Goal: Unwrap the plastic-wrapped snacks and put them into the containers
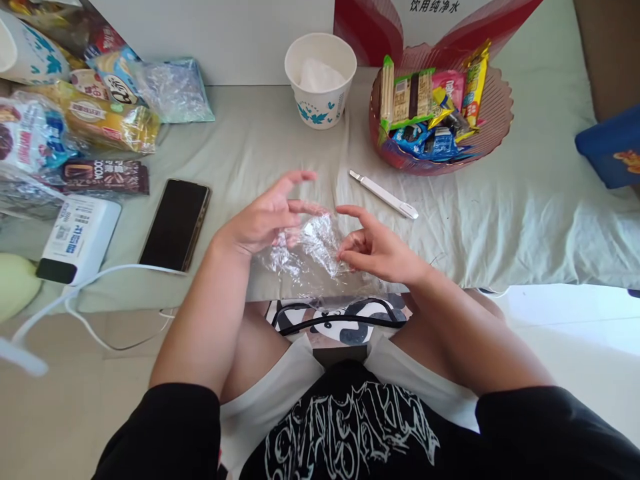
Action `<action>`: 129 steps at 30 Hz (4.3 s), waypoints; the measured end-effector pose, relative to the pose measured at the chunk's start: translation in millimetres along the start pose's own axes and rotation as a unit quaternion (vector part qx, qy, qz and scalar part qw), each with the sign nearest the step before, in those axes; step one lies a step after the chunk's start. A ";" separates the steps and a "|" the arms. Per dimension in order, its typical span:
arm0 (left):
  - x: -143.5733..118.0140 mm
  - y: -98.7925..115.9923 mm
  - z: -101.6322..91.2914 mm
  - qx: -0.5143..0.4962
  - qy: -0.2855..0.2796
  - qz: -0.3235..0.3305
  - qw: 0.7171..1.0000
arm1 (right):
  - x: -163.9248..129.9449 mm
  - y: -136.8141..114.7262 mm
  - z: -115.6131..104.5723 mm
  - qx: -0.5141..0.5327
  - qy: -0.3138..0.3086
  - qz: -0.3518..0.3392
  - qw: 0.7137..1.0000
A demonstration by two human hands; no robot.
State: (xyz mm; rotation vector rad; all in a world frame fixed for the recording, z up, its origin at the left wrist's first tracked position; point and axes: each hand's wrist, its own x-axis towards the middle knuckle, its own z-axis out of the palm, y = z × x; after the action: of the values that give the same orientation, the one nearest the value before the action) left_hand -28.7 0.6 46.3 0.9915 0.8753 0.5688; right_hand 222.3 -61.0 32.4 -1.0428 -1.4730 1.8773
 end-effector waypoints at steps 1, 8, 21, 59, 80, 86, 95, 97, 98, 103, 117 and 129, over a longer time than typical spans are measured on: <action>1.7 -0.9 -0.8 -0.018 0.026 0.012 0.999 | 0.0 -0.2 -1.2 0.009 0.026 -0.012 1.000; 12.2 -18.5 20.7 -0.158 0.050 0.044 0.985 | 8.9 10.0 -16.1 -0.017 0.248 -0.079 0.965; 16.8 -31.7 39.4 -0.022 0.088 0.127 0.988 | 6.8 1.7 -18.9 -0.071 0.250 -0.069 0.963; 15.9 -12.9 31.8 -0.060 0.124 0.043 0.990 | 3.5 -1.4 -25.0 0.048 0.281 -0.088 0.954; 15.6 -20.4 33.2 -0.053 0.077 0.008 0.996 | 10.3 6.9 -22.2 0.018 0.280 -0.073 0.957; 16.7 -17.9 33.0 -0.054 0.126 0.013 0.990 | 5.8 -3.8 -20.0 -0.033 0.259 -0.027 0.965; 20.5 -19.9 30.3 -0.004 0.200 0.091 0.976 | 5.3 -2.7 -22.3 -0.086 0.292 -0.042 0.952; 20.5 -19.7 29.2 -0.006 0.196 0.097 0.976 | 5.9 -0.7 -23.1 -0.097 0.306 -0.042 0.946; 20.2 -19.3 28.5 -0.011 0.200 0.108 0.974 | 6.2 0.0 -23.3 -0.101 0.312 -0.044 0.944; 15.8 -15.0 24.9 -0.059 0.151 0.093 0.982 | 6.7 -1.9 -21.9 -0.096 0.290 -0.063 0.950; 13.3 -12.1 26.3 -0.092 0.098 0.068 0.989 | 3.5 -2.6 -22.8 0.089 0.229 -0.115 0.962; 21.8 -20.6 23.7 0.020 0.107 0.110 0.988 | 4.3 2.1 -28.1 -0.072 0.303 -0.044 0.949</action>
State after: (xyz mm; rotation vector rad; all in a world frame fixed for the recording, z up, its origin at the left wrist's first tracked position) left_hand 3.6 -3.5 26.3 1.0852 0.9772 0.8597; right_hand 243.2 -42.7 26.3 -1.4340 -1.2627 1.2331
